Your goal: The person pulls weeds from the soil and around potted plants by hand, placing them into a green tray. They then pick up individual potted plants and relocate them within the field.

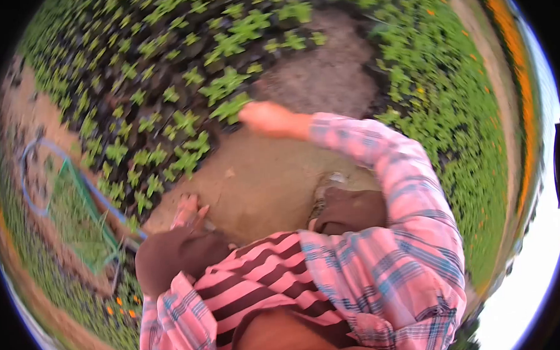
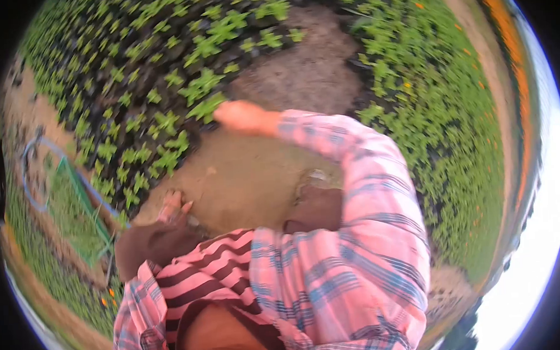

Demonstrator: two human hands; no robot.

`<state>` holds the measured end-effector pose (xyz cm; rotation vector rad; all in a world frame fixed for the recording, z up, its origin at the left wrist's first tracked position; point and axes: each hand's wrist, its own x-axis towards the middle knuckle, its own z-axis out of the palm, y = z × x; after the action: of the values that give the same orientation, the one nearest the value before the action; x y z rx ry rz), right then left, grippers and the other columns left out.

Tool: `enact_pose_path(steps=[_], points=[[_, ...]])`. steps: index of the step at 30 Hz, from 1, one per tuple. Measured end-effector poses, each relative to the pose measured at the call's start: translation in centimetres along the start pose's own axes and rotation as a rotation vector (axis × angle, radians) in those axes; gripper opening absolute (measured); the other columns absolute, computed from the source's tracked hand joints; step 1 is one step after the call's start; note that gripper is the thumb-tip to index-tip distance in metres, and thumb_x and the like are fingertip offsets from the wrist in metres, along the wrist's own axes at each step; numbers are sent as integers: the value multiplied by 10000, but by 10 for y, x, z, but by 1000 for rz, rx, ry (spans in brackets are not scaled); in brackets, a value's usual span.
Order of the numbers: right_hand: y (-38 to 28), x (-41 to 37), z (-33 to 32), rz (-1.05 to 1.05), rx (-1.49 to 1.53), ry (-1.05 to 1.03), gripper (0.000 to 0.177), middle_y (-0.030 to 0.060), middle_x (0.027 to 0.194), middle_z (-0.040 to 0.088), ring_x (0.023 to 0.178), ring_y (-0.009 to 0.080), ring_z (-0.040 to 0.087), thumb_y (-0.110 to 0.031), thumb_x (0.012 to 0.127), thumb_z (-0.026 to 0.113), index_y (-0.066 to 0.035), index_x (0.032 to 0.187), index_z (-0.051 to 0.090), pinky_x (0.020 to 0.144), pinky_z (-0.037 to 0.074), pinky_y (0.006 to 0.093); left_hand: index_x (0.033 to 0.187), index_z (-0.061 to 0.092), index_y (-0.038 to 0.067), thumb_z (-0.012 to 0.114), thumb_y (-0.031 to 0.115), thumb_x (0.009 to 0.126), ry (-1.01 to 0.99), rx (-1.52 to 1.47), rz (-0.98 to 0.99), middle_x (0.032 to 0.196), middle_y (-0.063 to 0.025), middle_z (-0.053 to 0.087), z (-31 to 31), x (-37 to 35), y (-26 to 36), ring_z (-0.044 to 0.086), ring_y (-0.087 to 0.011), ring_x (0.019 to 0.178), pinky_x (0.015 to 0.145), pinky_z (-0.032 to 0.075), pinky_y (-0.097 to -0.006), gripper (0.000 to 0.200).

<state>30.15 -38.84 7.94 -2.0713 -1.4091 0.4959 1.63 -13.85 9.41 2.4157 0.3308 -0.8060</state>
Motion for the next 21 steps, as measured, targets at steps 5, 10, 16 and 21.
enact_pose_path(steps=[5, 10, 16, 21], points=[[10, -28, -21, 80, 21, 224, 320, 160, 962, 556, 902, 352, 571, -75, 744, 558, -43, 1063, 559, 776, 478, 424, 910, 493, 13, 647, 157, 795, -45, -17, -7, 992, -218, 475, -6, 1, 5, 485, -413, 926, 785, 411, -449, 240], [108, -130, -67, 625, -493, 701, 219, 182, 932, 588, 862, 377, 553, -66, 699, 563, 23, 894, 610, 812, 465, 434, 892, 491, 6, 645, 168, 797, -48, 8, 1, 997, -220, 473, -8, 1, 12, 482, -413, 940, 793, 409, -451, 243], [185, -223, -116, 1202, -674, 632, 207, 251, 976, 557, 868, 446, 570, -74, 770, 558, 15, 956, 554, 751, 487, 472, 903, 513, 17, 658, 226, 790, -80, 57, -46, 1021, -217, 483, -3, 4, 1, 493, -399, 957, 799, 421, -445, 278], [197, -228, -120, 1066, -591, 522, 184, 230, 860, 614, 832, 402, 593, -133, 755, 611, -24, 896, 564, 734, 478, 477, 915, 529, 33, 651, 270, 797, -81, 65, -75, 1034, -202, 489, -2, 7, 5, 508, -379, 966, 804, 432, -433, 292]])
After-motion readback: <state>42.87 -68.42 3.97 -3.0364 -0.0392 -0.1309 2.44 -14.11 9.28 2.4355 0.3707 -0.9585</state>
